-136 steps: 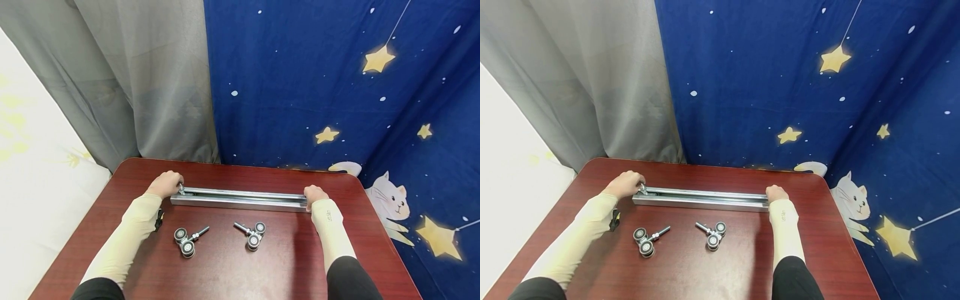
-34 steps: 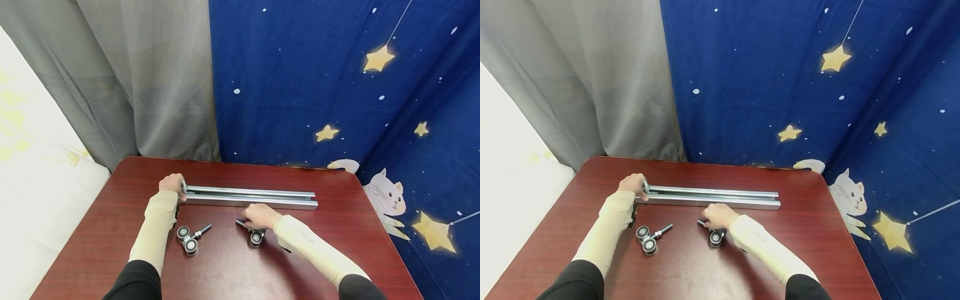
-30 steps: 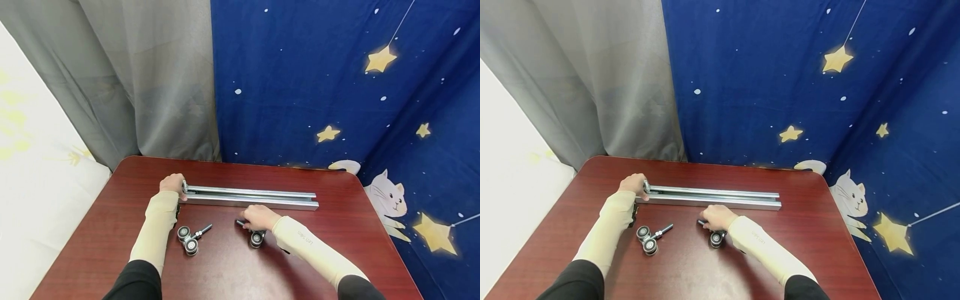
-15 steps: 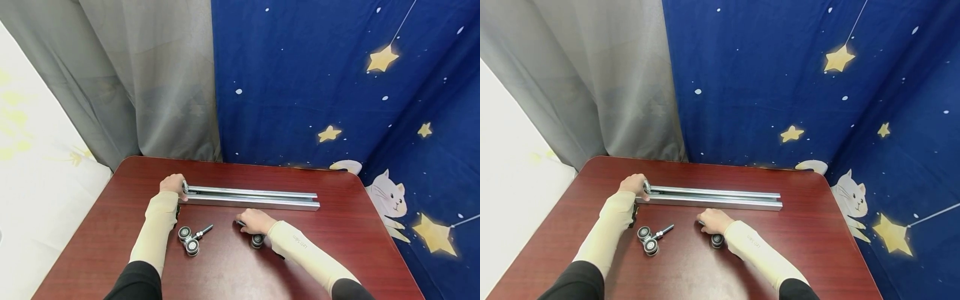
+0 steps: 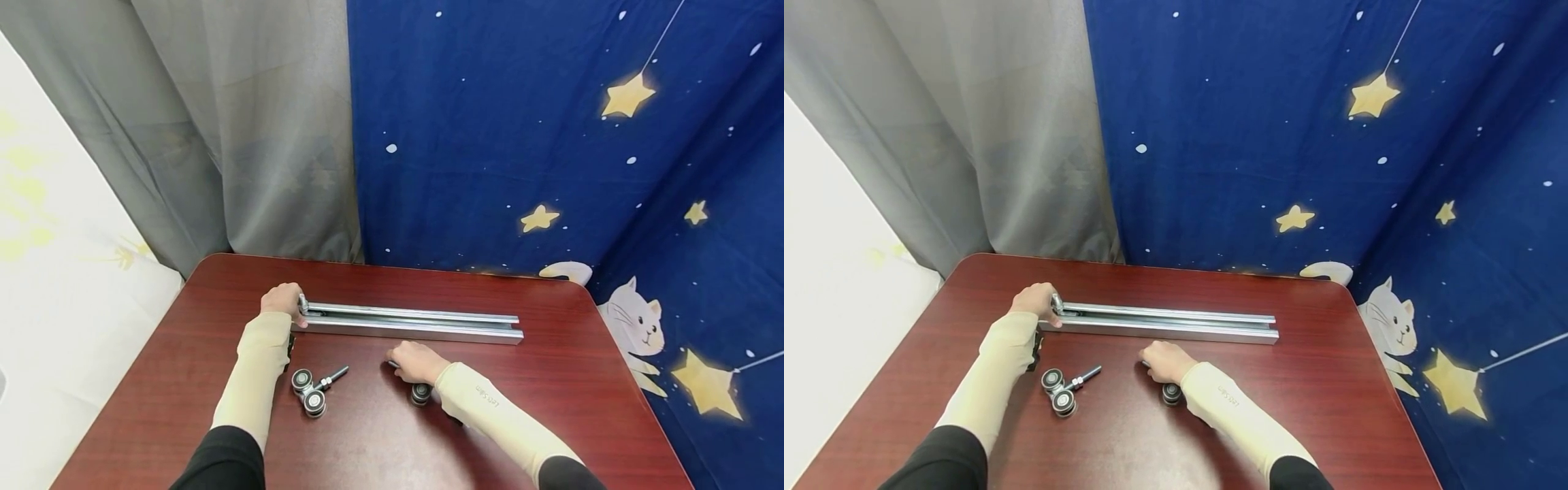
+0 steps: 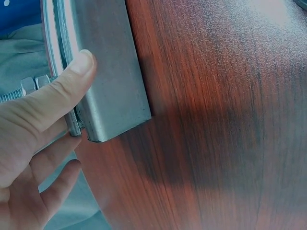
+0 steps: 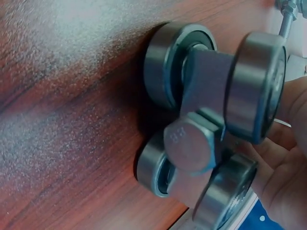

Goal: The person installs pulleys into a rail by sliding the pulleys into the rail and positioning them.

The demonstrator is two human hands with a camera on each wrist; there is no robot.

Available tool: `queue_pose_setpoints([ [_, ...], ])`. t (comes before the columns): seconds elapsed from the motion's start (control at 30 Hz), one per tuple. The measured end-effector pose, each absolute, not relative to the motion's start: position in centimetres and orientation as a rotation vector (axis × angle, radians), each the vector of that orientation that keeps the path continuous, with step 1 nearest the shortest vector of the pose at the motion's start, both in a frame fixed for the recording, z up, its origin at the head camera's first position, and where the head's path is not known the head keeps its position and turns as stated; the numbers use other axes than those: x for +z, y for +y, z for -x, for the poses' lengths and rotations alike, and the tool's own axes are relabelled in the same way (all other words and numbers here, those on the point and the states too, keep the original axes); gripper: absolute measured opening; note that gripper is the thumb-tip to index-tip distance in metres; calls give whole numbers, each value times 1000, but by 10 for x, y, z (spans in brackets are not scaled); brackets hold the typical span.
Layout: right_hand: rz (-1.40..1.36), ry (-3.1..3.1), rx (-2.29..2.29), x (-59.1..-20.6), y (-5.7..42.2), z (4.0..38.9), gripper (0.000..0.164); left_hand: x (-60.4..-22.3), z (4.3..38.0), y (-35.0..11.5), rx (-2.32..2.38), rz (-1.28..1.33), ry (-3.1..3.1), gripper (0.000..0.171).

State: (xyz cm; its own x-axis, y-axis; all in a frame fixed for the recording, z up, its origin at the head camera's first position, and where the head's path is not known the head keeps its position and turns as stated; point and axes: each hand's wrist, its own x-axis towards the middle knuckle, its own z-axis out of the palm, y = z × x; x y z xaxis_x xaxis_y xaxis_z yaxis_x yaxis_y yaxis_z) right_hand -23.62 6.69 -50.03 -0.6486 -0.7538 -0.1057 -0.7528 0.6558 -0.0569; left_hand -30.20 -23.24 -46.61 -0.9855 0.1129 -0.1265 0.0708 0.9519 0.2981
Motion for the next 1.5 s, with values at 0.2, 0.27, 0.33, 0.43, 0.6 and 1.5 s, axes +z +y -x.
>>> queue_pose_setpoints([
  [0.2, 1238, 2737, -79, -496, 69, 237, 17, -466, 303, -232, 456, -135, 2956, 29],
  [0.27, 1227, 2734, -113, -494, 70, 238, 17, -465, 303, -233, 462, -141, 2954, 28],
  [0.33, 1220, 2732, -130, -494, 71, 239, 15, -465, 303, -233, 467, -145, 2951, 28],
  [0.43, 1203, 2727, -153, -493, 73, 239, 14, -466, 303, -233, 466, -146, 2951, 28],
  [0.6, 1189, 2734, -203, -490, 76, 236, 14, -467, 302, -231, 479, -145, 2954, 29],
  [1.5, 1237, 2808, -825, -482, 107, 213, 18, -464, 302, -233, 476, -142, 2938, 27],
])
